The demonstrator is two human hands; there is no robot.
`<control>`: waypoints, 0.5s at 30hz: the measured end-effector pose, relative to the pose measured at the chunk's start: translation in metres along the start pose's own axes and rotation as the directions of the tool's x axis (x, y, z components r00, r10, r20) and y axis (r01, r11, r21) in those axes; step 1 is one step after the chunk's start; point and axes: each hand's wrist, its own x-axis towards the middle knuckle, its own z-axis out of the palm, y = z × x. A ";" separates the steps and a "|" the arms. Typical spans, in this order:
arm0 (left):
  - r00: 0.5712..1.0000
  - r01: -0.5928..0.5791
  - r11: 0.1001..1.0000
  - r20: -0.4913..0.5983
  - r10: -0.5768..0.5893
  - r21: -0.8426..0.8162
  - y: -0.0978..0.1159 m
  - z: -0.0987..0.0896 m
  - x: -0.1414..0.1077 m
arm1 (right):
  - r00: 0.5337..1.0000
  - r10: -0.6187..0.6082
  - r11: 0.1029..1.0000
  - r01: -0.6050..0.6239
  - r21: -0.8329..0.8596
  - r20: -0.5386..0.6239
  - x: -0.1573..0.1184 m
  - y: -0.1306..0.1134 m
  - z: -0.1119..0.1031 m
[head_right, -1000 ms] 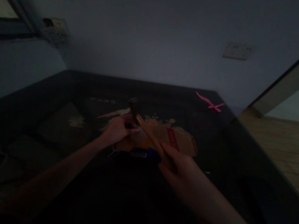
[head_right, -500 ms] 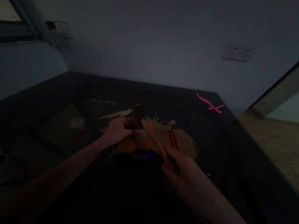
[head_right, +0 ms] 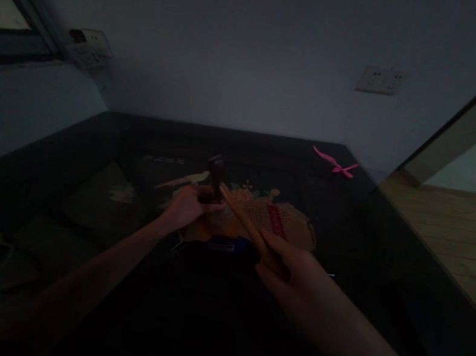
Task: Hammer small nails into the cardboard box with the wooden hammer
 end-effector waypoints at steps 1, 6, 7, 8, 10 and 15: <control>1.000 0.001 1.000 -0.007 -0.001 0.005 -0.001 0.000 0.000 | 1.000 0.006 1.000 -0.006 0.001 0.003 0.000 -0.001 -0.001; 0.999 0.026 0.998 -0.019 -0.027 -0.061 -0.003 0.002 0.000 | 1.000 0.025 0.999 -0.025 0.020 0.017 0.002 0.000 0.002; 1.000 0.029 0.997 -0.009 -0.029 -0.074 -0.003 0.002 0.000 | 0.999 0.030 0.999 -0.031 0.028 0.020 0.003 0.001 0.002; 1.000 0.030 0.996 0.002 -0.030 -0.085 -0.002 0.003 0.000 | 0.999 0.035 0.999 -0.036 0.034 0.023 0.003 0.002 0.002; 0.999 0.038 0.994 0.006 -0.038 -0.099 -0.002 0.003 0.000 | 0.999 0.034 0.998 -0.036 0.044 0.037 0.003 0.002 0.001; 0.998 0.045 0.994 -0.042 -0.050 -0.104 -0.007 0.005 0.000 | 0.999 0.001 1.000 -0.001 0.007 0.045 0.003 0.003 0.000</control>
